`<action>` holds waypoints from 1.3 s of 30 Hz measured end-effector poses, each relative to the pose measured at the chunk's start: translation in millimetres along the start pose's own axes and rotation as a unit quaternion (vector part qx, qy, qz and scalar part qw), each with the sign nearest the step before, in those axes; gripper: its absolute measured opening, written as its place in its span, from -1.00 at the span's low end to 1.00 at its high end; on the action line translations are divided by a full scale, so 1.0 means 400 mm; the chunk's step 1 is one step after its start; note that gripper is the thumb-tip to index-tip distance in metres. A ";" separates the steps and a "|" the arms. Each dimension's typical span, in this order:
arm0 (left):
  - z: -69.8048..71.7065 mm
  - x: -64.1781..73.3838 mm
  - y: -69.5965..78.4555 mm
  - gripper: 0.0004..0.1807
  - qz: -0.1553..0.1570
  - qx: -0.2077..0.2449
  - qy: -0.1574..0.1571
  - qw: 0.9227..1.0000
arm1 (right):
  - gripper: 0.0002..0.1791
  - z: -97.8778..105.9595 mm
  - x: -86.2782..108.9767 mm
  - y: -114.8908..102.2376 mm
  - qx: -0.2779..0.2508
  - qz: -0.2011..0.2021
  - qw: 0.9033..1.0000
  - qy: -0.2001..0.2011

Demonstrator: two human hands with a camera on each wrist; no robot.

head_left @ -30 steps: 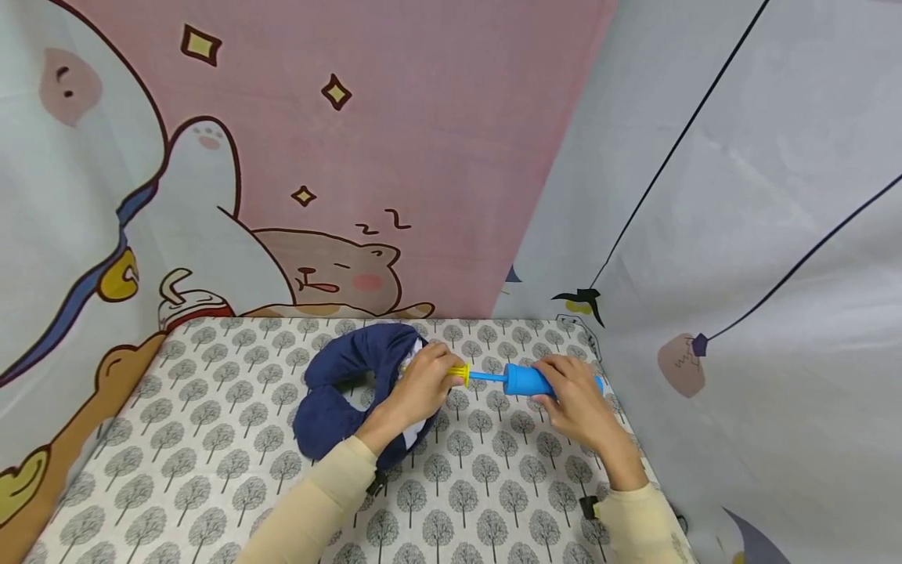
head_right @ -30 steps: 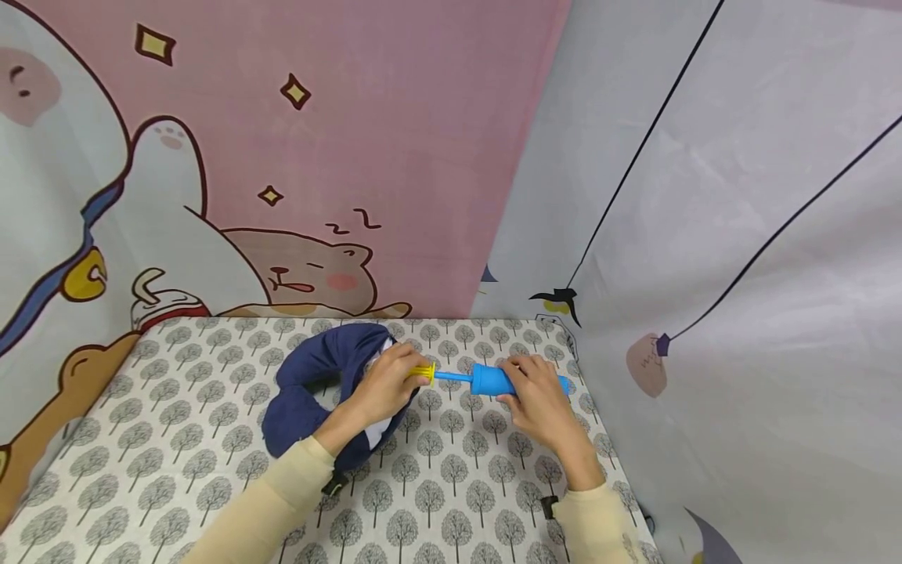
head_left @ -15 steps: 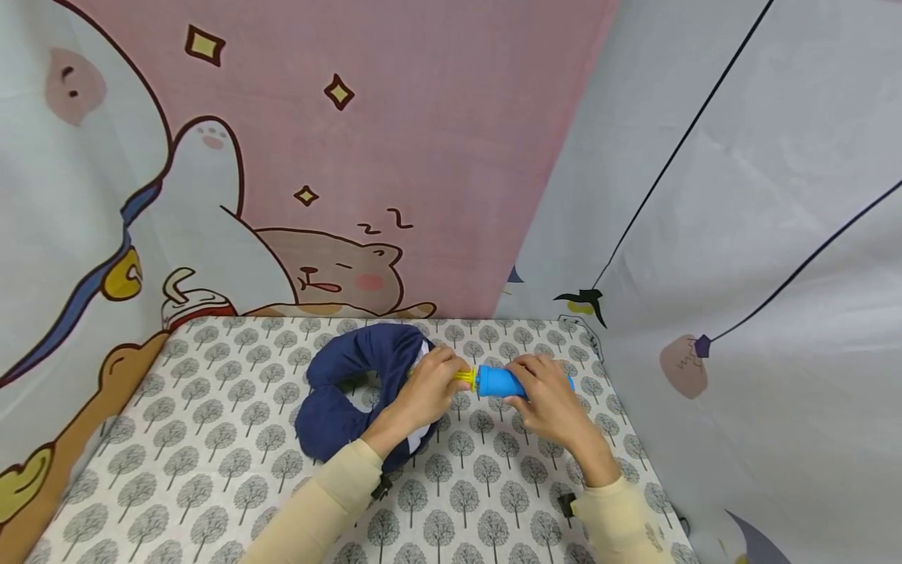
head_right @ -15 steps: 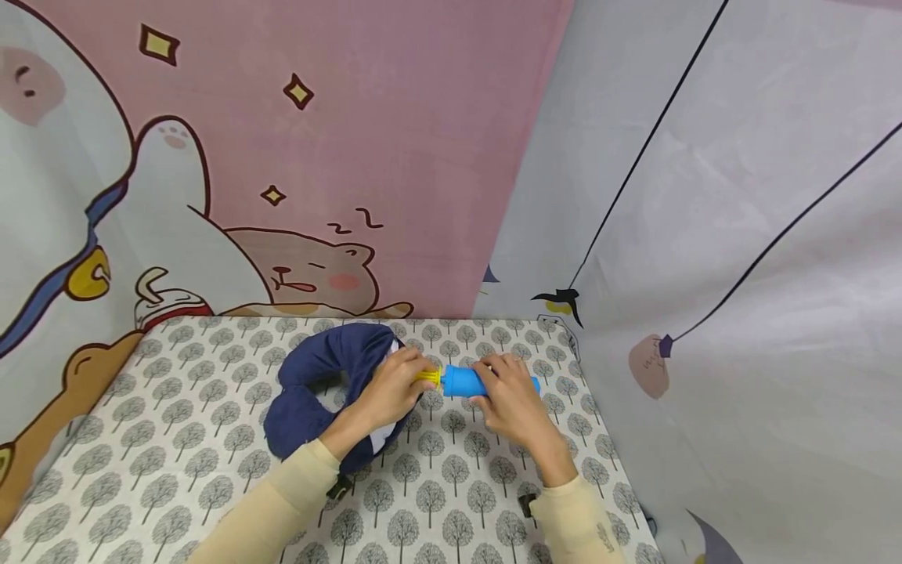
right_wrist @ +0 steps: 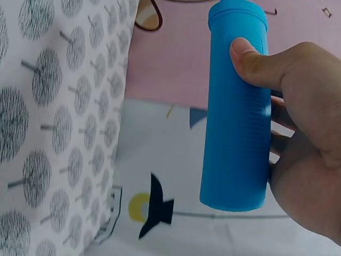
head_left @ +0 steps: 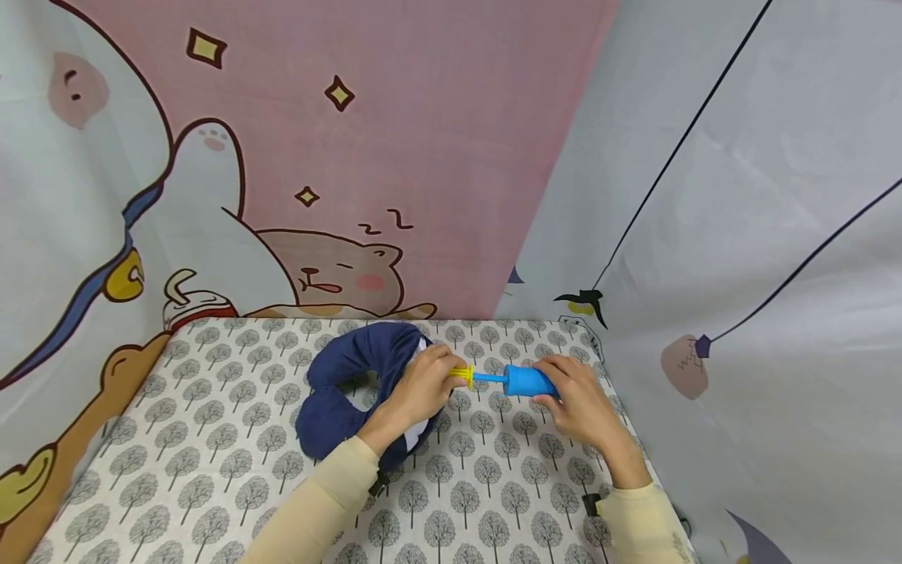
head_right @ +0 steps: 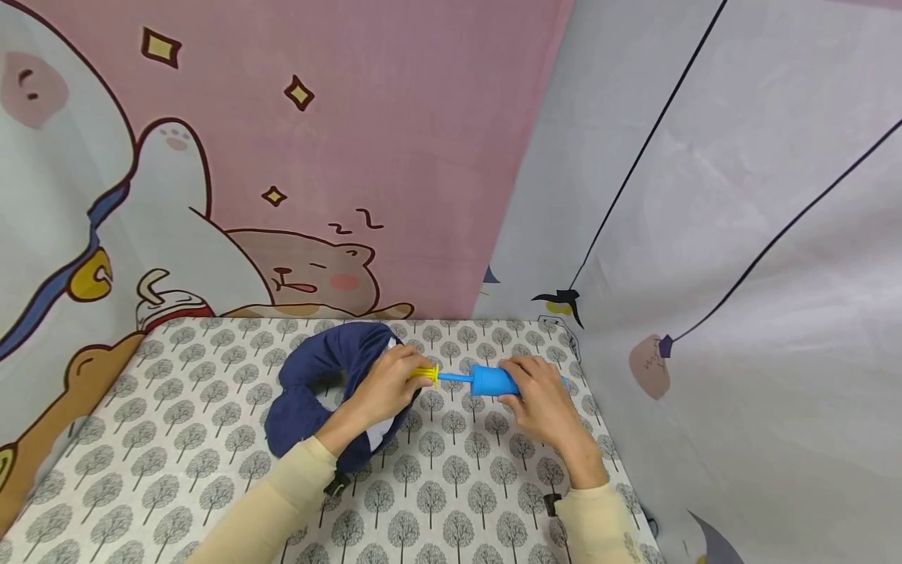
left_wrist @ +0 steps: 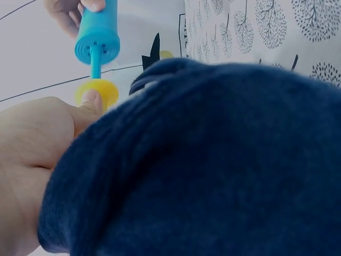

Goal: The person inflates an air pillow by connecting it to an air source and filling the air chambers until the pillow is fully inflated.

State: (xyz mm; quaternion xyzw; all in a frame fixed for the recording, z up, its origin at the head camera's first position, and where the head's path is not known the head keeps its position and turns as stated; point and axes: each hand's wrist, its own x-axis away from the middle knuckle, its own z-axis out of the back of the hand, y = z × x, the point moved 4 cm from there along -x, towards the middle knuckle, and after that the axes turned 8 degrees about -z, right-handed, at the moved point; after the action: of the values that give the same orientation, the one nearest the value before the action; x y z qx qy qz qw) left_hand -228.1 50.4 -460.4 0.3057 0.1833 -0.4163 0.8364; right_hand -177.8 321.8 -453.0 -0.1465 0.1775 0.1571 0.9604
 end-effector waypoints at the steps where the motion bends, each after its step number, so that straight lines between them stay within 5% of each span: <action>1: 0.001 0.000 -0.001 -0.83 0.001 -0.001 0.001 1.000 | -0.39 0.005 0.003 0.010 0.001 -0.003 1.000 -0.001; 13: -0.002 0.004 -0.012 -0.81 0.004 -0.003 0.003 1.000 | -0.43 0.047 0.037 0.081 -0.014 -0.025 1.000 -0.007; 23: -0.007 0.005 -0.001 -0.82 0.005 0.005 0.021 1.000 | -0.43 0.019 0.017 0.010 0.010 0.025 0.999 0.024; 39: -0.037 0.010 0.005 -0.80 0.017 0.016 0.023 0.999 | -0.46 -0.044 -0.034 -0.096 0.008 0.049 0.999 0.017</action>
State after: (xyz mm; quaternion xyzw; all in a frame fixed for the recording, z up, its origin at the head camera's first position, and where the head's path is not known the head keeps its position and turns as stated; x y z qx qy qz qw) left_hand -224.9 58.7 -472.7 0.3315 0.1907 -0.3982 0.8338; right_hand -181.6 277.5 -454.6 -0.1330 0.2021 0.2004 0.9494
